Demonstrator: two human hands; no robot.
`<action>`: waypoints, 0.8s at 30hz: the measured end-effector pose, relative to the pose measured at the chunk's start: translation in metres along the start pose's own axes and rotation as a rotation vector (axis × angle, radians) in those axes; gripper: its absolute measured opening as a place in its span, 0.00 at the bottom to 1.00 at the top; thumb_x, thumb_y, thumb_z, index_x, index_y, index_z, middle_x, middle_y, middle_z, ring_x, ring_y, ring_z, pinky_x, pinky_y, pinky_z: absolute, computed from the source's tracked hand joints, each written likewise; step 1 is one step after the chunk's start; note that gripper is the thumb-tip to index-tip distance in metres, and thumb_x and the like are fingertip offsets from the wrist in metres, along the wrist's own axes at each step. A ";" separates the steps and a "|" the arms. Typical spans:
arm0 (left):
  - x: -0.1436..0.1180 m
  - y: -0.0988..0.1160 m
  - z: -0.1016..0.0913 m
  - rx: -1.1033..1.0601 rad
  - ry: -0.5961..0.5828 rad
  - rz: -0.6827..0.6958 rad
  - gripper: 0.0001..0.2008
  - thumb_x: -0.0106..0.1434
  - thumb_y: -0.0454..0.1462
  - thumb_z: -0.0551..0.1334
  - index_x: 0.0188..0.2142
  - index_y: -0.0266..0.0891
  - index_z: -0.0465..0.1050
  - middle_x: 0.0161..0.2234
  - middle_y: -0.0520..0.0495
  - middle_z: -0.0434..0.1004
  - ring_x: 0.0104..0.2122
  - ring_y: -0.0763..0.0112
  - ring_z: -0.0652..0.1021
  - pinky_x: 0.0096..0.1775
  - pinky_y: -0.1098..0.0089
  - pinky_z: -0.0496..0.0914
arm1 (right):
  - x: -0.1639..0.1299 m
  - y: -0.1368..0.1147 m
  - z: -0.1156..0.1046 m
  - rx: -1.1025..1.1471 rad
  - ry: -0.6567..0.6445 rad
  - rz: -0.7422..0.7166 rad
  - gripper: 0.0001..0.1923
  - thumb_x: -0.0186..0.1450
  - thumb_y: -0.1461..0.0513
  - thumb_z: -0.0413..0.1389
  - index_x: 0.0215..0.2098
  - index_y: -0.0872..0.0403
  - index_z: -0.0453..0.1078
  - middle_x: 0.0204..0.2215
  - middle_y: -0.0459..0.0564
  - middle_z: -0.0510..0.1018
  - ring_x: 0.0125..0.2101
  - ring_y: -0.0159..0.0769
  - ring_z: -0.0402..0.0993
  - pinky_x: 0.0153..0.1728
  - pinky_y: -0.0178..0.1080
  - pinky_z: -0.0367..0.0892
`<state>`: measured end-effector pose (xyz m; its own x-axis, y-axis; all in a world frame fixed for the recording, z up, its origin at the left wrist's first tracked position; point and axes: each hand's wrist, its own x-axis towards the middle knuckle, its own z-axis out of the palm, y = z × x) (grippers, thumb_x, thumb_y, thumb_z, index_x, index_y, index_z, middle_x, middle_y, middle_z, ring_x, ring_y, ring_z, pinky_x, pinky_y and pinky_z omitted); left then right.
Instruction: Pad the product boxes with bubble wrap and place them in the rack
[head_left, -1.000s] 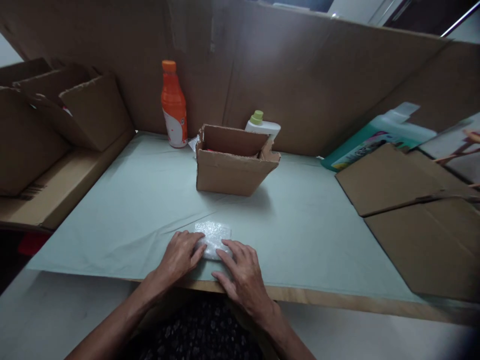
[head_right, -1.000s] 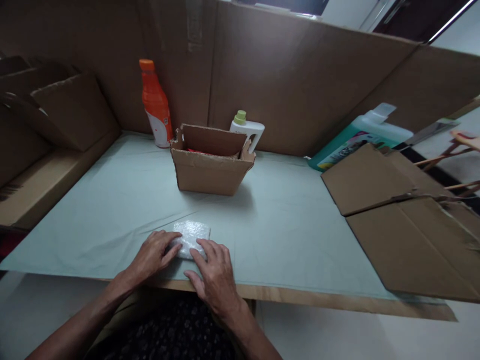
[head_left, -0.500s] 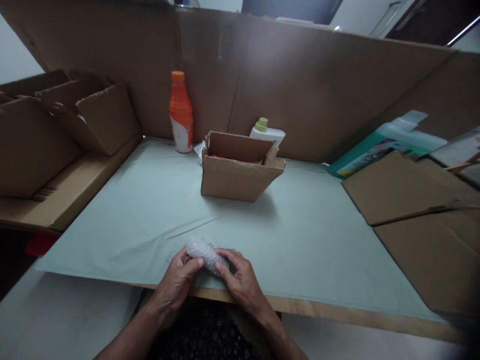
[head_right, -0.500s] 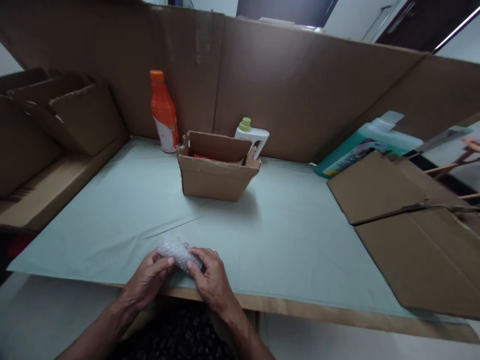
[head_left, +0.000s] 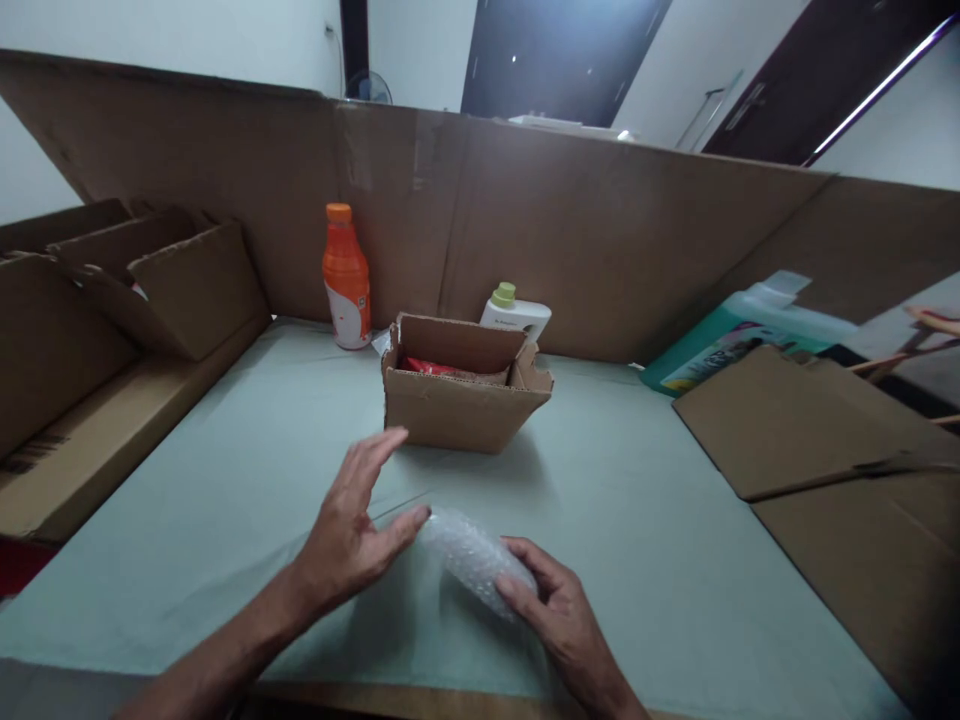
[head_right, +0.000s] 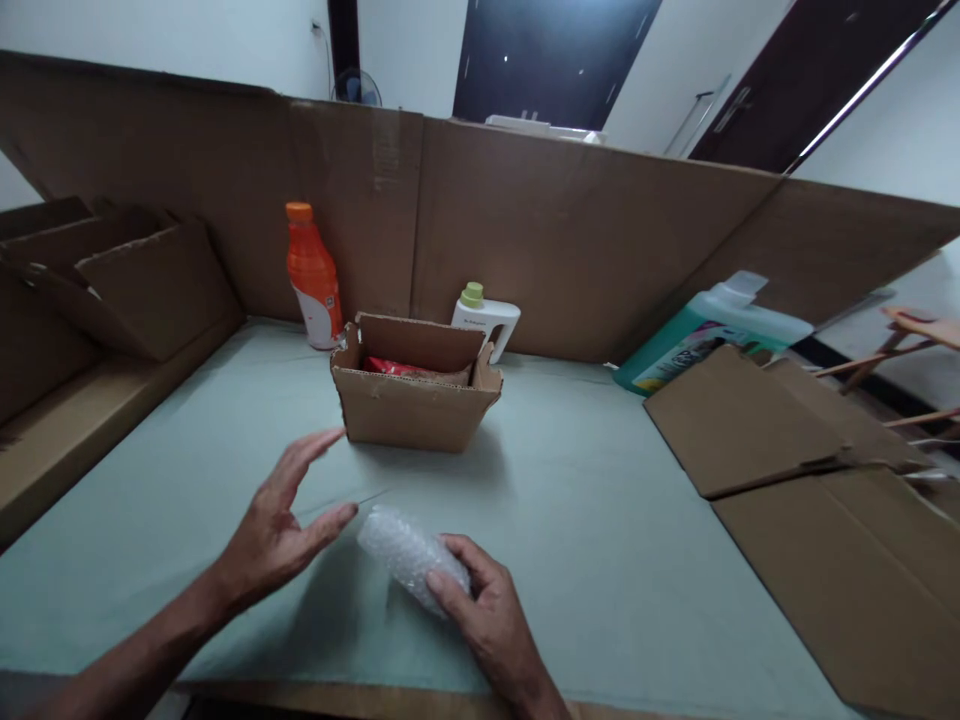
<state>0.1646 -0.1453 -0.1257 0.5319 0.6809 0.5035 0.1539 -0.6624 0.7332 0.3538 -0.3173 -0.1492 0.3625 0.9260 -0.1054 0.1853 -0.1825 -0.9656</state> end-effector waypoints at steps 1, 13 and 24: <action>0.023 0.000 -0.003 0.131 0.026 0.137 0.29 0.64 0.38 0.64 0.63 0.42 0.61 0.62 0.37 0.68 0.62 0.54 0.68 0.61 0.51 0.64 | 0.003 -0.007 -0.010 -0.044 -0.001 -0.020 0.17 0.64 0.49 0.59 0.42 0.52 0.78 0.34 0.48 0.81 0.34 0.38 0.77 0.35 0.34 0.71; 0.056 -0.032 0.018 0.490 -0.035 0.390 0.13 0.68 0.26 0.55 0.47 0.38 0.73 0.48 0.43 0.81 0.50 0.57 0.77 0.61 0.40 0.58 | 0.049 -0.068 -0.121 -0.582 0.479 -0.276 0.19 0.58 0.45 0.63 0.40 0.49 0.80 0.36 0.49 0.85 0.35 0.42 0.82 0.34 0.35 0.77; 0.063 -0.039 0.020 0.445 0.009 0.426 0.12 0.69 0.28 0.58 0.48 0.40 0.73 0.47 0.44 0.82 0.50 0.59 0.77 0.61 0.45 0.60 | 0.166 -0.150 -0.067 -0.928 -0.172 -0.378 0.16 0.71 0.53 0.50 0.51 0.52 0.71 0.38 0.50 0.82 0.32 0.37 0.76 0.30 0.35 0.65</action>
<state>0.2090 -0.0831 -0.1314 0.6166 0.3289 0.7153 0.2635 -0.9424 0.2062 0.4474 -0.1580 -0.0063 0.0107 0.9978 0.0654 0.9231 0.0153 -0.3842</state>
